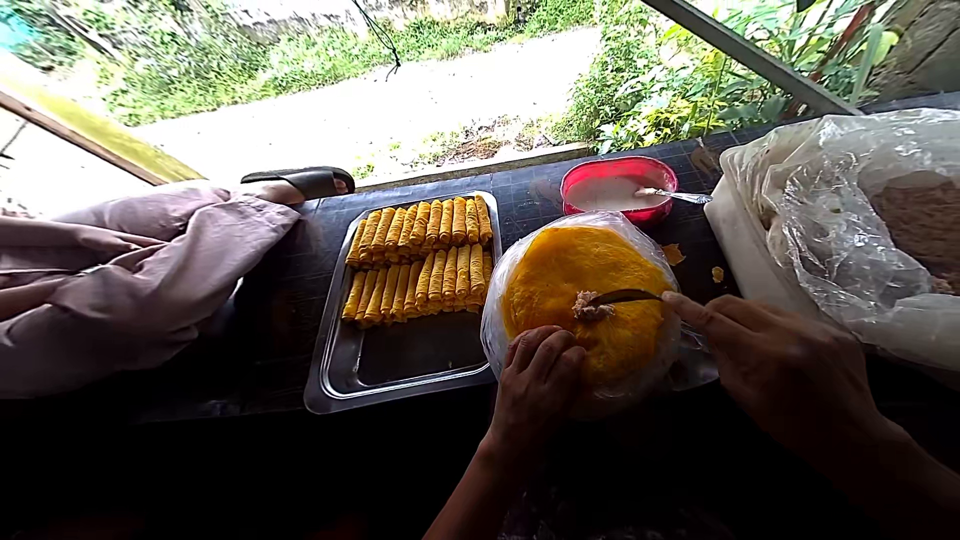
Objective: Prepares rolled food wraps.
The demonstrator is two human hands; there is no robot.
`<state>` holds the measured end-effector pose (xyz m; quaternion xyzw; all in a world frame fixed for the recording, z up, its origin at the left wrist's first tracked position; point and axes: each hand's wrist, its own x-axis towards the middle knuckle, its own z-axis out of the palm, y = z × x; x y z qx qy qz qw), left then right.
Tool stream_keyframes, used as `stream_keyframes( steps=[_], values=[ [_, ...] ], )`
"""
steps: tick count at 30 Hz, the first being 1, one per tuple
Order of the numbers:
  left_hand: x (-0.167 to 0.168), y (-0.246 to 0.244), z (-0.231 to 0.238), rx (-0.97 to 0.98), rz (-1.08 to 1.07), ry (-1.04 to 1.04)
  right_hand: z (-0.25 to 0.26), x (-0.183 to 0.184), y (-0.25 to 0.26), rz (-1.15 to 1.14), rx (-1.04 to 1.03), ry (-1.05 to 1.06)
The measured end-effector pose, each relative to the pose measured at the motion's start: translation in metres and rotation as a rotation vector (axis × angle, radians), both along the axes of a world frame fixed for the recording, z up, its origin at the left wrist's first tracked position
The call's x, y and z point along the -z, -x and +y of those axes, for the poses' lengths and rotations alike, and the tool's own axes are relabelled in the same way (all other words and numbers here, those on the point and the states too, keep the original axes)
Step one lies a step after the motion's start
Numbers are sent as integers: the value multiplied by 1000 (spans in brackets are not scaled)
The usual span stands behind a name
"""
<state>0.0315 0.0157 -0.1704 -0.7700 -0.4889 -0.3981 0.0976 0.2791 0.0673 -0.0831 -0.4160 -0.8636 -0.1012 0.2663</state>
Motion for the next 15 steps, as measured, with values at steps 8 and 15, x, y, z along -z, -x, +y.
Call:
stream_keyframes(
  steps=[8, 15],
  values=[
    [0, -1, 0, -10, -5, 1, 3, 9, -3, -72, 49, -12],
    [1, -2, 0, -10, -12, 3, -5, 16, 16, 6, 18, -17]
  ],
)
